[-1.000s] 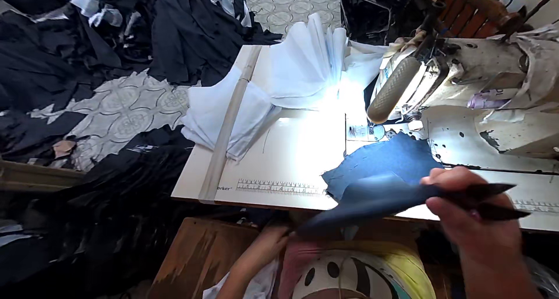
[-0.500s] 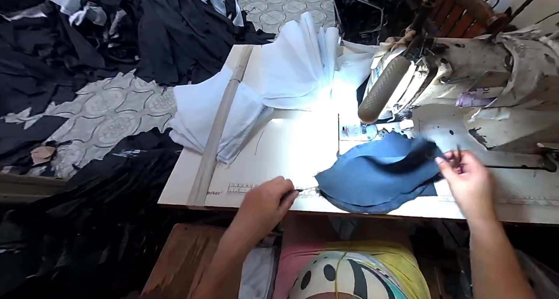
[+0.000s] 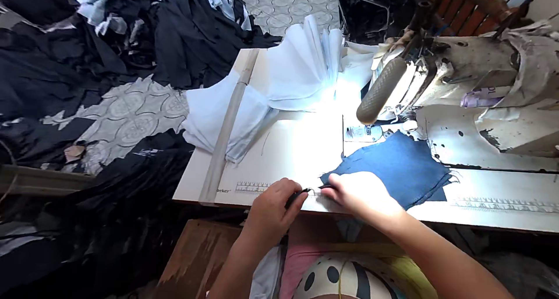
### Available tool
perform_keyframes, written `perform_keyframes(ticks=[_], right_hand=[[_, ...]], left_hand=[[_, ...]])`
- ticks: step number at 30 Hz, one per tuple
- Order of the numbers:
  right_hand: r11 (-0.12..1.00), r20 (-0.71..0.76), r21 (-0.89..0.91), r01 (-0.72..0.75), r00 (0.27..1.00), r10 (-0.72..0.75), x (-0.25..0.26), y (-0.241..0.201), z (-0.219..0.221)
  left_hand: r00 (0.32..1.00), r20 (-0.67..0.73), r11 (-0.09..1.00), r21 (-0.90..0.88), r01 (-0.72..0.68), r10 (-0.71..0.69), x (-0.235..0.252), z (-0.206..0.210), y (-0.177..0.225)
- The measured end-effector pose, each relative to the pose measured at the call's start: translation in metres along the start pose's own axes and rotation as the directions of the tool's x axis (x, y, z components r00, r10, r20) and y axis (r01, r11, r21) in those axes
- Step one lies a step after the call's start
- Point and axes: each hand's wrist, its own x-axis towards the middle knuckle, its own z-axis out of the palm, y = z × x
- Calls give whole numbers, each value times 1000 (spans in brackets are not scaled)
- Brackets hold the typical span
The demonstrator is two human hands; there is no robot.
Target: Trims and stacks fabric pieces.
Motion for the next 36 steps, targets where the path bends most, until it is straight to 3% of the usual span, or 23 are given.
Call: perform_keyframes(ticks=[2,5,8,10,12,13,15,17,18,19,21,22,24,26,28,31,32,34,36], right_hand=[[966,-293,212,147,953,-80,-8,13,2],[735,-311,622,271,947,-85,-11,3,9],[641,-327,710,292,943,-67,-8,-14,27],[617,-470,671,412,879,-75,-14,-15,29],[544,-646,613,572,760,-72,-35,-6,14],[532,-696,587,610,716,-53,-51,2,0],[568,-773,529,630,634,18,-81,20,-25],[653,-799,503,566,592,102,-95,41,-33],[698,-784,525,488,597,172,-95,51,-30],[716,-764,563,413,591,259,-94,62,-26],[677,-731,645,354,545,411,-91,76,-23],[656,-732,659,369,516,445,-91,82,-27],[626,-775,627,464,456,438,-96,92,-36],[618,-819,574,537,384,427,-97,99,-43],[725,-819,562,398,387,423,-99,109,-41],[839,-719,544,-18,506,477,-98,142,-8],[857,-704,508,-87,531,471,-99,149,2],[880,-722,464,-106,529,445,-102,158,8],[870,-750,494,-11,502,432,-106,160,1]], left_hand=[[996,7,967,-241,83,-83,-6,0,-3],[991,21,733,-672,110,-130,-4,16,8],[987,6,538,-838,91,-158,1,34,30],[989,55,463,-879,113,-136,-8,40,34],[965,253,522,-833,184,63,-36,37,20],[913,386,598,-765,238,131,-51,35,9],[786,618,763,-524,379,34,-81,39,-18],[697,692,813,-290,505,-187,-105,42,-49],[717,651,810,-265,522,-249,-109,32,-58],[793,547,824,-296,483,-269,-106,14,-60],[952,247,874,-405,269,-178,-90,-30,-49],[987,122,890,-433,145,-102,-75,-52,-38],[992,-113,909,-405,-102,61,-46,-80,-11],[947,-260,932,-259,-254,186,-19,-84,9],[952,-206,968,-61,-245,228,2,-71,15],[992,108,992,103,-75,63,14,-31,9],[984,180,994,110,-24,4,13,-18,3],[985,174,992,125,-6,-16,7,1,-7],[997,80,993,120,-21,12,6,4,-7]])
